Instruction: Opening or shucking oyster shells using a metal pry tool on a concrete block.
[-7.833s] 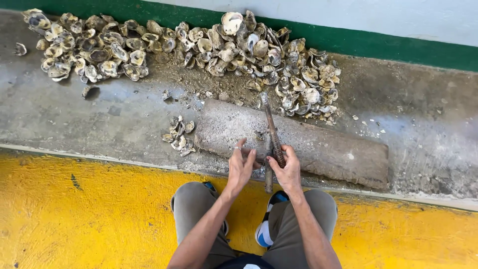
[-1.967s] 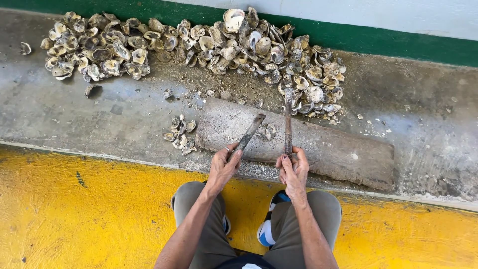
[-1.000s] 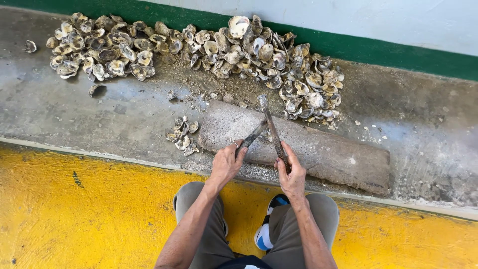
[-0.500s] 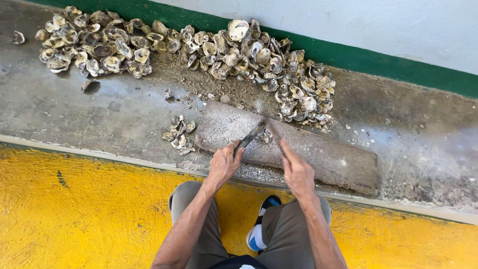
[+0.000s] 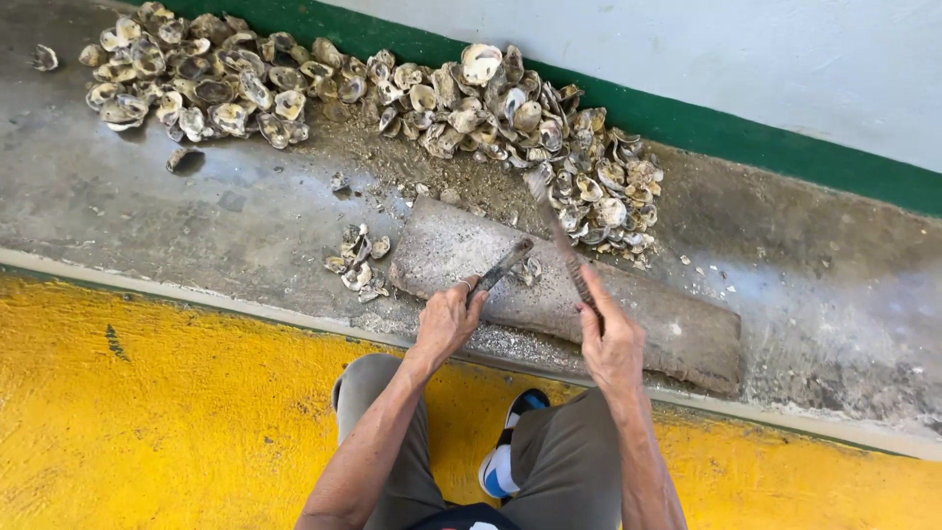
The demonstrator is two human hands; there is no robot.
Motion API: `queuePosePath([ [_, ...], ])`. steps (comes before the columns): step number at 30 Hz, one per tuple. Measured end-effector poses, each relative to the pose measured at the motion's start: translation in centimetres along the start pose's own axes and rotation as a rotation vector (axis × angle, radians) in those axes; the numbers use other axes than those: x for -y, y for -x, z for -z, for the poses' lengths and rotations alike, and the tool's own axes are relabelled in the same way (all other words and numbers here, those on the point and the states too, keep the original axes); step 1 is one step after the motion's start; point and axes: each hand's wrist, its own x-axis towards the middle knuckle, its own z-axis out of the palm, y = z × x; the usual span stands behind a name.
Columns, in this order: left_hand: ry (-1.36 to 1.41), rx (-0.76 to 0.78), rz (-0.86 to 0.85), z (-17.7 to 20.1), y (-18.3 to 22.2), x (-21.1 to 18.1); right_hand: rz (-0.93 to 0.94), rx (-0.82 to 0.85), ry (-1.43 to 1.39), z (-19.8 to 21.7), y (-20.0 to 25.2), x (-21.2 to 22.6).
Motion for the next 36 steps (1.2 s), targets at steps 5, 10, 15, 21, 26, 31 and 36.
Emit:
queuePosePath([
  [5,0.025,0.042,0.031,0.0,0.0,0.0,0.033,-0.081,0.047,-2.0,0.8,-3.3],
  [10,0.027,0.041,0.031,0.2,0.3,-0.4,0.020,0.086,0.276,-3.6,2.0,-4.9],
  [15,0.022,-0.003,-0.001,-0.6,0.3,0.1,-0.111,0.122,0.162,-1.3,1.1,-2.9],
  [21,0.008,0.033,0.039,-0.1,0.1,-0.4,0.149,-0.166,-0.001,1.9,-0.7,3.5],
  [26,0.027,-0.001,-0.001,-0.4,0.0,-0.3,0.036,-0.014,0.153,-3.2,0.7,-2.3],
  [31,0.010,-0.051,-0.025,-1.1,0.3,0.4,-0.133,0.152,0.116,-2.9,1.4,-1.8],
  [36,0.000,-0.037,-0.025,-1.4,-0.2,0.6,-0.204,0.252,0.153,-3.6,1.2,-4.8],
])
